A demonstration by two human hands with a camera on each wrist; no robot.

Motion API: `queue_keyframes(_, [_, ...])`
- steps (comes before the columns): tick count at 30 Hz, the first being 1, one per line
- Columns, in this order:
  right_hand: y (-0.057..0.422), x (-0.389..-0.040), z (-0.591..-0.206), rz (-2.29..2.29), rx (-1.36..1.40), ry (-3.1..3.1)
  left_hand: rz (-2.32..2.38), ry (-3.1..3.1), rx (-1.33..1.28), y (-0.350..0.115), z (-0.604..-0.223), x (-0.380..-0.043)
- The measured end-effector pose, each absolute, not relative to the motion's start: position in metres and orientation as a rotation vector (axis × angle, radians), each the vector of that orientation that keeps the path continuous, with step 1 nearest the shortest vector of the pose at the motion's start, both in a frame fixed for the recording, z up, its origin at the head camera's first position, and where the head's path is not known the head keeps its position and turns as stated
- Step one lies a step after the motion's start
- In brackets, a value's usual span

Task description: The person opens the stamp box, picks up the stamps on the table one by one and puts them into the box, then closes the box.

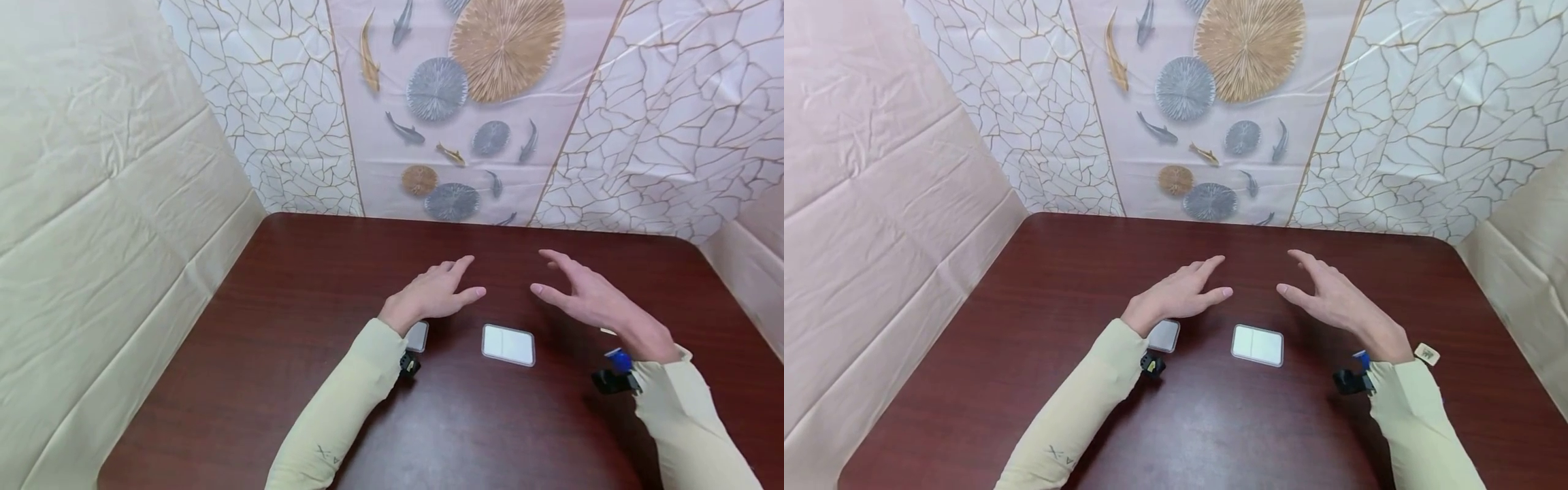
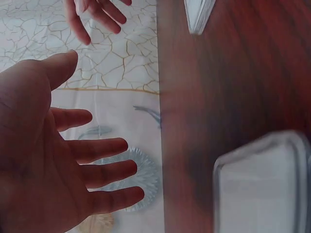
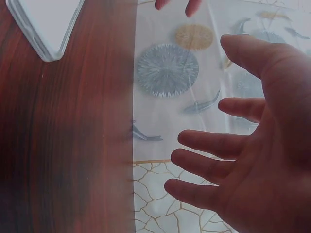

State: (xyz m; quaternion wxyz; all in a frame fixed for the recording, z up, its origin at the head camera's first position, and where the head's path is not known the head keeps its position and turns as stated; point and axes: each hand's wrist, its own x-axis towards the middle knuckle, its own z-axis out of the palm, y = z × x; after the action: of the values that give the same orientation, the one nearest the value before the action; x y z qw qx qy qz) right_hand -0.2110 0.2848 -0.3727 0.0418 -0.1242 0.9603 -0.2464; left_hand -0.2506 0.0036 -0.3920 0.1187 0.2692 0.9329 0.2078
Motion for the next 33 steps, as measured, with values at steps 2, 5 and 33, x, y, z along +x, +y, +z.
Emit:
queue_keyframes(2, [0.283, -0.21, -0.373, -0.762, -0.367, 2.926, 0.618, 2.708, 0.795, 0.006, -0.394, -0.247])
queue_keyframes(5, [0.278, -0.209, -0.372, -0.769, -0.348, 2.903, 0.617, 2.687, 0.806, 0.009, -0.398, -0.242])
queue_keyframes(33, [0.266, -0.193, -0.394, -0.656, -0.538, 2.828, 0.49, 2.626, 0.876, 0.026, -0.423, -0.209])
